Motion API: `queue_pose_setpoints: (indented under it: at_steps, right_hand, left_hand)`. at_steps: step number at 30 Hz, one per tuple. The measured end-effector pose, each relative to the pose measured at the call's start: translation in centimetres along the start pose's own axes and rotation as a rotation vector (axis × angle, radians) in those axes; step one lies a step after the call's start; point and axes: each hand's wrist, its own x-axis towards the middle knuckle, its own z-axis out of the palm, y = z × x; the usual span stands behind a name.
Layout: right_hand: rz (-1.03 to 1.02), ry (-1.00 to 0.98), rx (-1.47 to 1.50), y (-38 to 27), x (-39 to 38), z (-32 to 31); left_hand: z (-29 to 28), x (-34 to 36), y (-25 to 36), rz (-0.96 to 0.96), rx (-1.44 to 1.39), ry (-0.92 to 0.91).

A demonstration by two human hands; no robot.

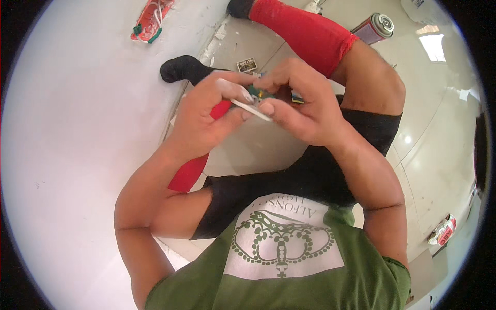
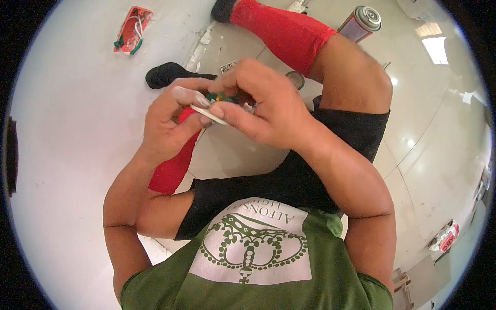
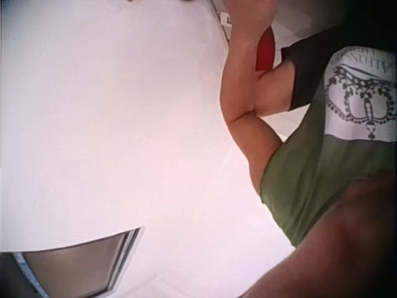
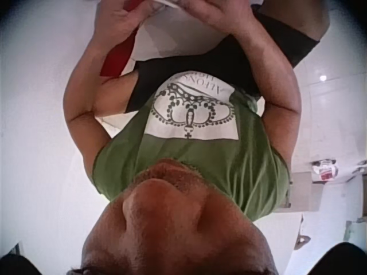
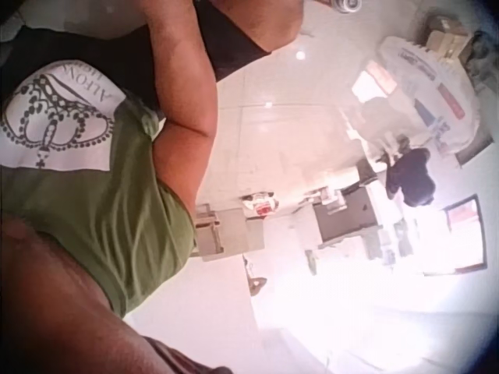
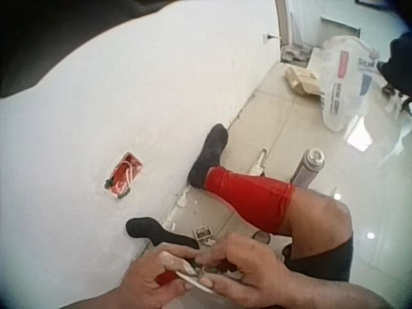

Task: Installing an electrical wall socket using hand tools.

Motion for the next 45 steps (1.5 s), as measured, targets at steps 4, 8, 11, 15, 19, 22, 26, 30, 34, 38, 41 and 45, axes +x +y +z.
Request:
queue_pose_setpoints:
  at_steps: [4, 8, 11, 15, 19, 22, 26, 30, 34, 38, 41, 45]
  right_hand:
    - [0.006, 0.093, 0.071, -0.2, 0.3, -0.3]
    - [0.023, 0.112, -0.010, 0.6, 0.2, 0.2]
    - [-0.033, 0.136, -0.068, 1.4, 0.5, 0.4]
    - [0.353, 0.181, 0.358, 1.4, 0.2, 0.8]
    - [0.381, 0.178, 0.317, 1.2, -0.1, 0.8]
    - [0.306, 0.157, 0.238, 1.1, 0.0, 0.7]
    - [0.322, 0.140, 0.240, 0.9, -0.3, 0.1]
    - [0.286, 0.147, 0.230, 0.9, -0.3, -0.1]
    - [0.219, 0.126, 0.186, 0.7, -0.1, -0.5]
    - [0.237, 0.125, 0.174, 0.6, -0.3, -0.5]
    - [0.257, 0.143, 0.179, 0.8, -0.1, -0.3]
    - [0.340, 0.055, 0.166, -0.1, -0.2, -1.1]
  left_hand:
    - [1.0, 0.2, 0.1, -0.132, -0.371, 0.191]
    - [0.2, 0.7, -0.3, -0.107, -0.401, 0.134]
    - [-0.9, 2.1, 0.1, -0.160, -0.506, 0.151]
    - [-4.1, 6.5, -4.6, -0.329, -0.563, 0.664]
    - [-4.0, 9.9, -8.0, -0.205, -0.240, 1.178]
    - [-3.4, 11.7, -8.3, -0.163, -0.205, 1.291]
    - [-3.3, 13.1, -8.6, -0.132, -0.139, 1.432]
    - [-3.3, 13.1, -9.0, -0.160, -0.042, 1.431]
    - [-3.6, 13.2, -8.6, -0.199, -0.019, 1.383]
    - [-4.0, 13.8, -8.6, -0.206, -0.070, 1.390]
    - [-4.6, 13.6, -8.7, -0.156, -0.161, 1.373]
    - [-4.8, 13.1, -8.6, -0.147, -0.194, 1.314]
